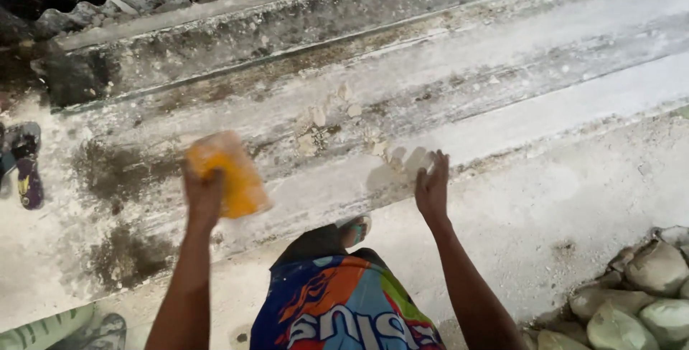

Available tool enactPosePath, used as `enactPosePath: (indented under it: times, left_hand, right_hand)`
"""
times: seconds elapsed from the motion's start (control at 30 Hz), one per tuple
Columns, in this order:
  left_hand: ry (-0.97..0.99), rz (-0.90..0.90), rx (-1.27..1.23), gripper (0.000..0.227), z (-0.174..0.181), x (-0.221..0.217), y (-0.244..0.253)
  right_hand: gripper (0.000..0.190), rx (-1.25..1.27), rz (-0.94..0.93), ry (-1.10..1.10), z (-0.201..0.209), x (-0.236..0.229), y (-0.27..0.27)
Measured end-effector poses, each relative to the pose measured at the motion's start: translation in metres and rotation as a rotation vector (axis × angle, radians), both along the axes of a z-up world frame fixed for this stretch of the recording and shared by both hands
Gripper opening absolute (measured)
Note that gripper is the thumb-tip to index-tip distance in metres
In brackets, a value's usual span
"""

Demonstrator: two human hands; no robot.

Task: The person scrubs a long, dirty metal sheet with a yellow sponge to remove dust and debris. They then place a green corrugated metal sheet on the surface and use a brush to apply a green substance along its length.

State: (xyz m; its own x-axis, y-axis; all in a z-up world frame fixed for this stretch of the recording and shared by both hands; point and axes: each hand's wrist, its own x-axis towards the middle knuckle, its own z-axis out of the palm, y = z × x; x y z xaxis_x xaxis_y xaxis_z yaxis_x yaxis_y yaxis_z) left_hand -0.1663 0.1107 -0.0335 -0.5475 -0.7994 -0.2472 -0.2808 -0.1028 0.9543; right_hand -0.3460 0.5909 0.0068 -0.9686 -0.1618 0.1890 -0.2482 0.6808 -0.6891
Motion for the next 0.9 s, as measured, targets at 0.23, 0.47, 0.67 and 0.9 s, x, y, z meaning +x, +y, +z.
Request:
enactPosePath:
  times: [0.23,0.47,0.67,0.9]
  left_hand:
    - [0.007,-0.293,-0.155,0.062,0.016,-0.196,0.196]
    - [-0.229,-0.569,-0.130,0.075,0.027,-0.234,0.204]
    - [-0.025,-0.222,0.055,0.066,0.092,-0.162,0.032]
    - [-0.104,-0.288,-0.072,0.092,0.054,-0.217,0.059]
  right_hand:
    - [0.060,0.152,-0.035,-0.075,-0.006,-0.018,-0.030]
    - [0.047,0.197,-0.045,0.096,0.001,-0.056,0.001]
    - [0.054,0.266,-0.221,-0.001,0.003,-0.085,-0.005]
    - [0.056,0.363,-0.305,0.042,0.012,-0.091,-0.013]
